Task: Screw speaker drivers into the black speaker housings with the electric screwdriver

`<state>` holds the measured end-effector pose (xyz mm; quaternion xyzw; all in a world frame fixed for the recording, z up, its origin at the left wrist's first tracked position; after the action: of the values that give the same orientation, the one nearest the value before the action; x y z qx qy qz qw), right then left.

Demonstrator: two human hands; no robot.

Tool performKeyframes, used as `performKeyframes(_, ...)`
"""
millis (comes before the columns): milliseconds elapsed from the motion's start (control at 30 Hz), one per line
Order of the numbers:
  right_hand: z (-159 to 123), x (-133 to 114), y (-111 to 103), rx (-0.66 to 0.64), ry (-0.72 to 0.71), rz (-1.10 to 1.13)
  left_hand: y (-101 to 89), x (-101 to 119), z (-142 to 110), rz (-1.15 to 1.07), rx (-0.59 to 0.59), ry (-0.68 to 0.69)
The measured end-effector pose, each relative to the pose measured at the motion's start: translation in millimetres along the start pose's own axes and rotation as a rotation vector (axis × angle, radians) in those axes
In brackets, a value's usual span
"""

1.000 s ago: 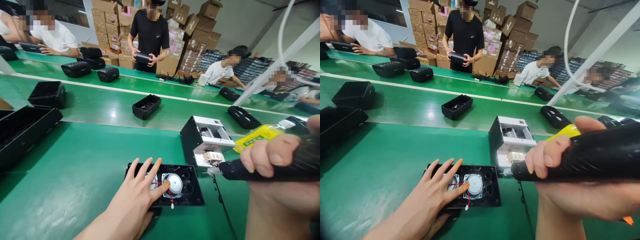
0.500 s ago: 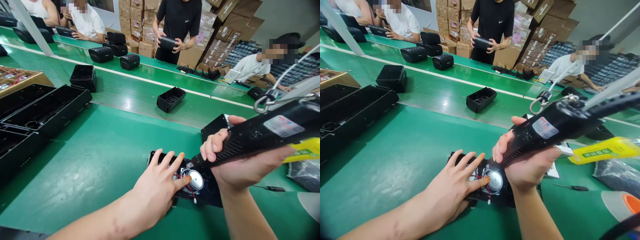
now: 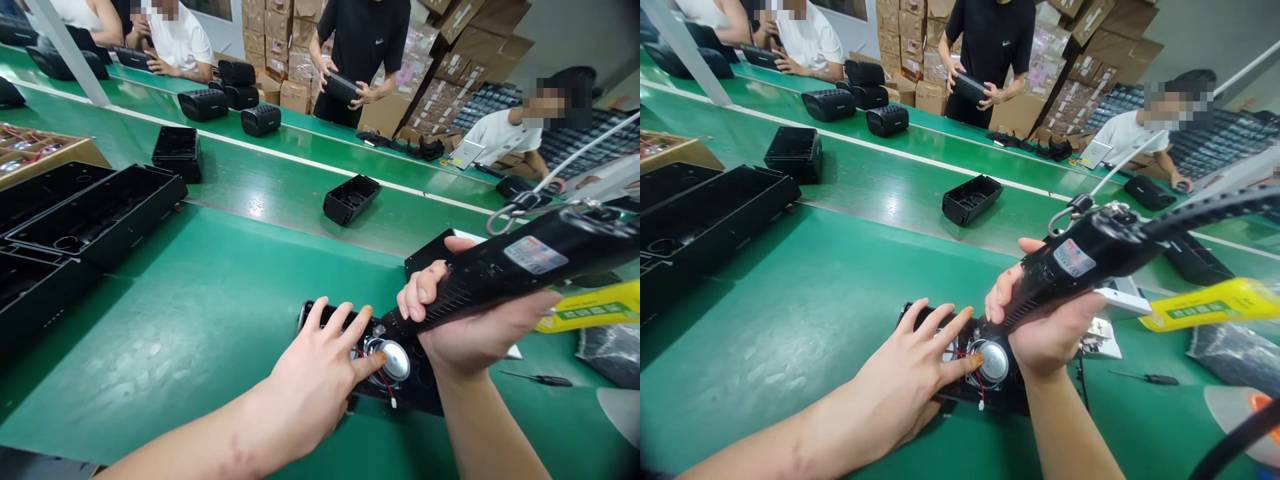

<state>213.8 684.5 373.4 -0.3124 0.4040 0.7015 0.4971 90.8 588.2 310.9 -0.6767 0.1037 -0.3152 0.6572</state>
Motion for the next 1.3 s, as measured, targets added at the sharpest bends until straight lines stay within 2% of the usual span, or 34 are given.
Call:
performKeyframes(267,2.2,3.8,-4.0,0.007,0.006,0.019,-0.3,-1.5,-0.5,-0.004,0.017,-0.003)
performKeyframes(700,-2.1,13.0,-4.1,-0.019,0.013,0.071,-6.3,0.7,1.7,0.003,-0.031,-0.023)
performKeyframes(1100,-12.1,18.0,8.5,-0.158,0.082,0.125,-5.0,-2.0,2.8,-0.009,-0.058,-0.019)
performKeyframes(1200,-9.5,8.6,6.6,-0.128,0.032,0.111,-5.9,-0.4,-0.6,-0.034,-0.031,-0.016)
performKeyframes(1300,-2.6,-18.3,-19.7,-0.043,-0.076,0.068,-10.4,-1.8,-7.6,-0.060,-0.025,-0.044)
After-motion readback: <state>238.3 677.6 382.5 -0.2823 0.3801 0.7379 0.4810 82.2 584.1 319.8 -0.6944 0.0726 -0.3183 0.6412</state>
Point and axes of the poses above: each hand's wrist, its own z-axis towards the middle knuckle, its own y-axis out of the palm, x = y × z, the point moved 6 cm from there along z, towards the middle knuckle, and after that the axes turned 3 degrees about -y, right-handed, at the moved point
